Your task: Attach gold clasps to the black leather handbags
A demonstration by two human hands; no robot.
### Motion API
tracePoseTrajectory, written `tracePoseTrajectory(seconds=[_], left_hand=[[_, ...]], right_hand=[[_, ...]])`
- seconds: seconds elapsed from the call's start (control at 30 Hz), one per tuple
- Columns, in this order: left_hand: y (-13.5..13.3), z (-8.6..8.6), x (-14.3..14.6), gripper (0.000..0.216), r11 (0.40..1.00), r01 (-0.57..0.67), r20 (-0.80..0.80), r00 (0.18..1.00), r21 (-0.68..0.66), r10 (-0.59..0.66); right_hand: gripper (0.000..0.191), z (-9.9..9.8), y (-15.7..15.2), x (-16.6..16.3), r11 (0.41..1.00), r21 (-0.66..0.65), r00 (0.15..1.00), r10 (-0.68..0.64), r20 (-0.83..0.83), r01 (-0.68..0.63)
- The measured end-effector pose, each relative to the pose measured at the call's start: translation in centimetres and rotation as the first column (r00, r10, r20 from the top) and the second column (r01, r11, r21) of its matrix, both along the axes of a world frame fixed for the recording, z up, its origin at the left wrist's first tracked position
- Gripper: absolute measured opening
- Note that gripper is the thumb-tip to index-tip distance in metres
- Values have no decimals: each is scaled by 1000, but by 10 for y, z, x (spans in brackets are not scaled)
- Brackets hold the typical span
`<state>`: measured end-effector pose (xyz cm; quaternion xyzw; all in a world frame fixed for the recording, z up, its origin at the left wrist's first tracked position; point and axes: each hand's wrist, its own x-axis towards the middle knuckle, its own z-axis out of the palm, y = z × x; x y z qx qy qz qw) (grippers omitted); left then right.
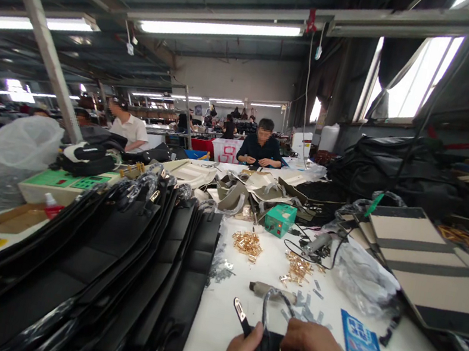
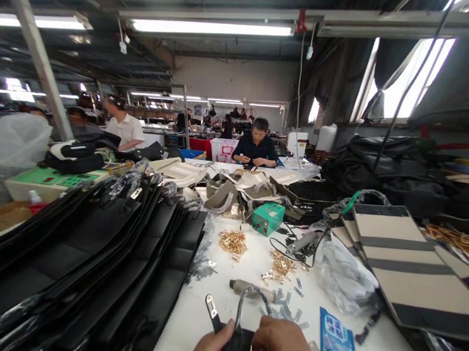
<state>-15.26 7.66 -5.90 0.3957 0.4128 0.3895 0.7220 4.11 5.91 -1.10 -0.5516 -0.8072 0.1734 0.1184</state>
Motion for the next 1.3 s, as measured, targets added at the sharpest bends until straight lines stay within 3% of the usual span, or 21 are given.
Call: tracePoseTrajectory(seconds=[0.37,0.6,0.9,1.1,1.2,1.3], left_hand=[[3,-19,4,83,999,-31,1,1000,-16,31],[0,-6,3,79,1000,-24,-84,996,-6,24],[-6,4,5,69,999,-49,95,994,-17,50],[-17,8,10,56,952,-86,133,983,-295,130],[-16,11,11,50,935,-91,108,985,-344,136],[-16,14,12,47,924,-67,107,988,-376,115]], right_hand=[[5,-2,6,-9,999,-37,996,29,81,-26],[3,-11,10,-13,999,-36,989,-1,148,6],[9,-5,1,6,998,-61,992,15,-122,-23],[14,1,-13,18,999,-18,954,36,-297,-43],[20,-5,-20,24,999,-8,889,-34,-456,34],[26,-11,-28,29,975,-107,750,-218,-625,195]])
